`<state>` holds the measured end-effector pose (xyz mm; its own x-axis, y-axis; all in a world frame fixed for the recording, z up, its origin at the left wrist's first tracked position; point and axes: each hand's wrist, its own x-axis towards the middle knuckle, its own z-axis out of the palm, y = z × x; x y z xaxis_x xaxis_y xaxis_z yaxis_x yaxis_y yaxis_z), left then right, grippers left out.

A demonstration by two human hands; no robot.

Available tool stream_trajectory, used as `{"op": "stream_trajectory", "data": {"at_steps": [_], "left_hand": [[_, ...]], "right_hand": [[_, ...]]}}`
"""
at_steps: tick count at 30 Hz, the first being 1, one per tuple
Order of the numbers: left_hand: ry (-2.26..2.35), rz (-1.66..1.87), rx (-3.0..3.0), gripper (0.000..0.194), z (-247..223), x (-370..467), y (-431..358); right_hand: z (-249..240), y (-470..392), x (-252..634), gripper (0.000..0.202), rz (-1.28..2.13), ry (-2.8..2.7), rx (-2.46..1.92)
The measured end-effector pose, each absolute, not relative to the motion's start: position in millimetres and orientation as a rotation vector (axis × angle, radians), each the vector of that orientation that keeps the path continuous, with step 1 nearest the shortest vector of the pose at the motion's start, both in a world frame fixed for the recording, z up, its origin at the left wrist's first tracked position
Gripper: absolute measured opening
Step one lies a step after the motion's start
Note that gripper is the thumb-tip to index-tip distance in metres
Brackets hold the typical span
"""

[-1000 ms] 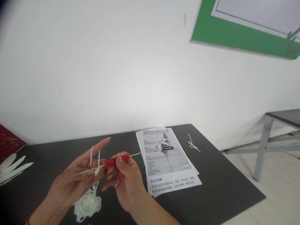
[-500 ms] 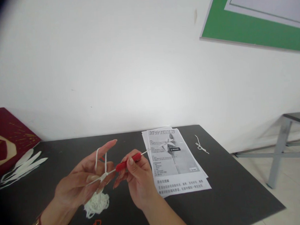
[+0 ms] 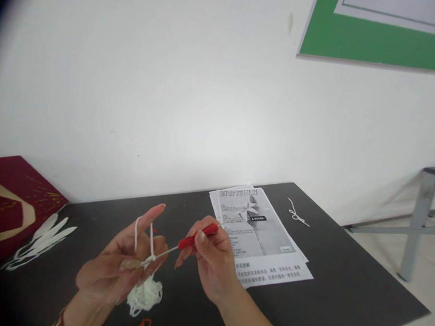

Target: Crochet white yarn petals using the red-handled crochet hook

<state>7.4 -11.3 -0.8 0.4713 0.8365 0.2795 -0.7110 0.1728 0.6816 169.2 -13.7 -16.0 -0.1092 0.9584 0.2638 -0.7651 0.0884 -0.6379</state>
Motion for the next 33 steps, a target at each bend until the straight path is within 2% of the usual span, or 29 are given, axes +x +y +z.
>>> {"op": "stream_trajectory", "data": {"at_steps": [33], "left_hand": [[0.044,1.147,0.864,0.065,-3.7,7.3,-11.3]], "right_hand": [[-14.0,-17.0,175.0,0.005,1.291,-0.952,-0.258]]}}
